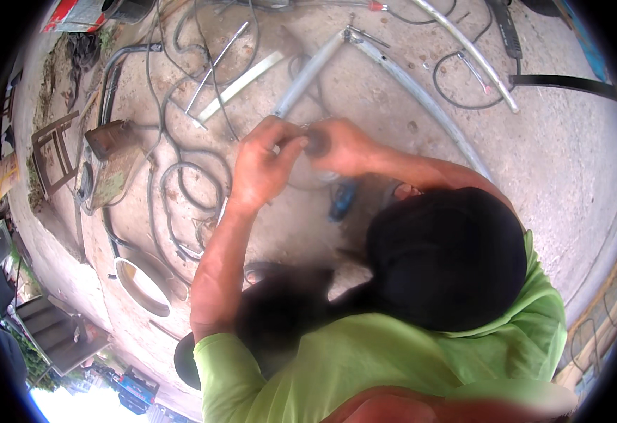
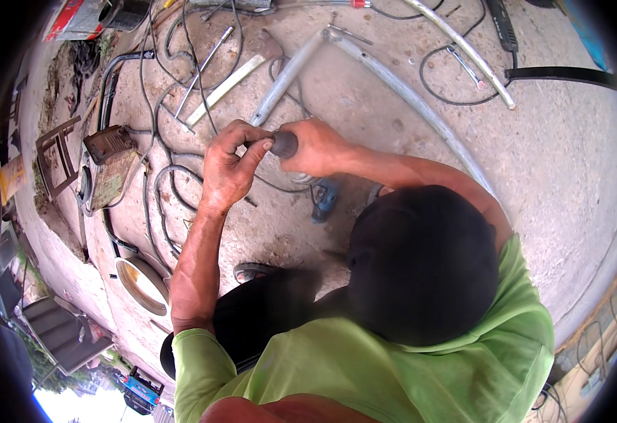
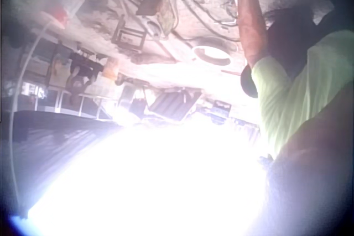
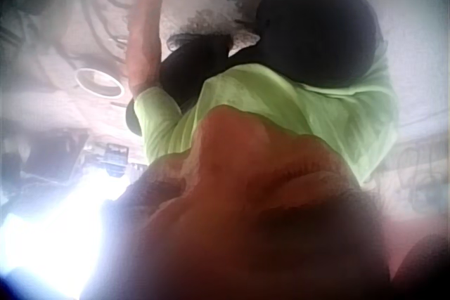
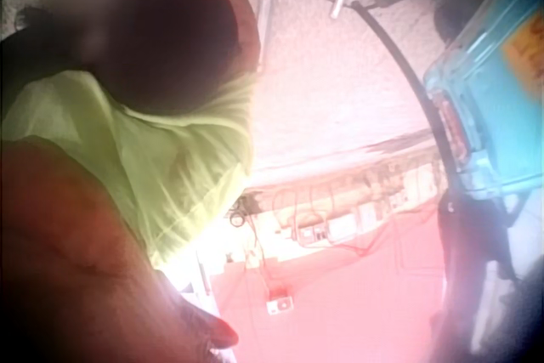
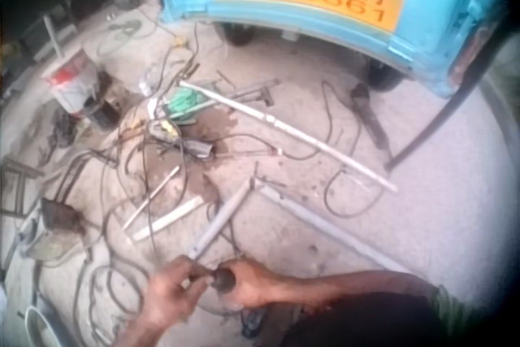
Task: The person uses a power drill to make holes in several metal tubes, holding the tubing by hand while sitting on the ground.
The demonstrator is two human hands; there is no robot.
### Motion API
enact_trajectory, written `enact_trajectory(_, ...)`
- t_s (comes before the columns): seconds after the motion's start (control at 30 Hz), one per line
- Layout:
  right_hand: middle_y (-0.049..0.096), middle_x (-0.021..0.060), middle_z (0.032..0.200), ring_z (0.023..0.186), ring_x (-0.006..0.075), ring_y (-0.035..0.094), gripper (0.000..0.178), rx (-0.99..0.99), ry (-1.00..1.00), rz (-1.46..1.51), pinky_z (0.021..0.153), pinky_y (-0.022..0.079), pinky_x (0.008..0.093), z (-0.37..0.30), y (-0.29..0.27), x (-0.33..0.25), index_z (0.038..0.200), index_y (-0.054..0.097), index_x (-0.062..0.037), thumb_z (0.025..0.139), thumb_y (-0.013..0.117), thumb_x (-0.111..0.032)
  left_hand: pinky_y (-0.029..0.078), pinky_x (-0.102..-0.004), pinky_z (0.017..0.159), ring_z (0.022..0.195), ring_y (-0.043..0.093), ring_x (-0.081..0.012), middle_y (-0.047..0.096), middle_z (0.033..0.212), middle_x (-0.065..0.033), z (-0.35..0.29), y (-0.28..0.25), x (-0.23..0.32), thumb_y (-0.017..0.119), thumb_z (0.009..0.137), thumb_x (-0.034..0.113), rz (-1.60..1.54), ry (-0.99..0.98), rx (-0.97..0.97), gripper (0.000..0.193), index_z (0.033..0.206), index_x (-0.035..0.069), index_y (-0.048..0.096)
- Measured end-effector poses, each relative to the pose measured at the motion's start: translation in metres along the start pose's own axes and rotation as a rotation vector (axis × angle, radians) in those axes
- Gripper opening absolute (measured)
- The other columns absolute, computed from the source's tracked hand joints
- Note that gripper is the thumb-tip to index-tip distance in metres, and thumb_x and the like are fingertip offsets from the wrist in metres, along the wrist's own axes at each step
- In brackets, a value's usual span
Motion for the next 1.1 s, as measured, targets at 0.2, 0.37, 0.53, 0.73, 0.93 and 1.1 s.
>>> enact_trajectory(0.2,0.072,0.021,0.1,0.094,0.0341,0.071,0.036,-0.011,0.067,0.013,0.082,0.053,0.0417,-0.003,-0.004,-0.007,0.106,0.071,-0.0031,0.073,0.077,-0.017,0.053,-0.0334,0.081,0.086,0.068,-0.0192,0.072,0.093,-0.0072,-0.001,0.003,-0.023,0.075,0.091,0.008,-0.134,-0.112,-0.035,0.019,0.108,0.001,0.071)
enact_trajectory(0.37,0.074,0.0192,0.103,0.094,0.0287,0.07,0.042,0.031,0.059,0.079,0.086,0.053,0.0385,-0.004,-0.009,-0.001,0.112,0.07,-0.001,0.076,0.078,-0.02,0.052,-0.0314,0.087,0.093,0.067,-0.0174,0.072,0.097,-0.0079,0.022,-0.013,-0.098,0.076,0.091,0.031,-0.534,-0.426,-0.018,0.041,0.121,0.004,0.069)
enact_trajectory(0.53,0.072,0.0219,0.098,0.093,0.0382,0.069,0.041,0.094,0.108,0.077,0.086,0.053,0.0429,0.0,-0.011,0.009,0.108,0.071,-0.0032,0.073,0.075,-0.024,0.051,-0.0437,0.095,0.112,0.064,-0.032,0.067,0.119,-0.0136,0.096,-0.021,-0.181,0.073,0.088,0.03,0.37,-0.066,0.254,0.044,0.127,0.009,0.066)
enact_trajectory(0.73,0.071,0.0233,0.105,0.101,0.0382,0.068,0.049,0.028,0.214,0.047,0.09,0.053,0.0426,-0.003,-0.016,-0.004,0.116,0.068,-0.0017,0.074,0.075,-0.026,0.047,-0.0488,0.1,0.123,0.054,-0.0341,0.059,0.128,-0.0111,0.133,-0.003,-0.176,0.076,0.083,0.033,0.916,-0.18,0.05,0.05,0.13,0.022,0.064)
enact_trajectory(0.93,0.069,0.0245,0.115,0.109,0.0384,0.066,0.058,-0.013,0.179,0.026,0.095,0.052,0.0436,0.01,-0.014,0.009,0.124,0.065,-0.0015,0.074,0.077,-0.03,0.05,-0.0443,0.098,0.117,0.061,-0.0329,0.064,0.119,-0.0122,0.143,-0.014,-0.181,0.075,0.081,0.032,0.631,-0.215,0.077,0.043,0.122,0.018,0.068)
enact_trajectory(1.1,0.071,0.0234,0.101,0.098,0.0405,0.068,0.05,0.027,0.048,0.012,0.088,0.053,0.0463,0.019,-0.002,0.024,0.112,0.069,-0.0031,0.071,0.077,-0.031,0.049,-0.0446,0.098,0.115,0.062,-0.0342,0.066,0.12,-0.0121,0.137,-0.038,-0.178,0.073,0.08,0.029,0.528,-0.215,0.029,0.042,0.121,0.017,0.068)
Point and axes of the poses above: each hand's wrist, its own z-axis towards the middle knuckle, its own y-axis out of the palm, x = y × z, the point moved 3 cm from there along z, towards the middle knuckle
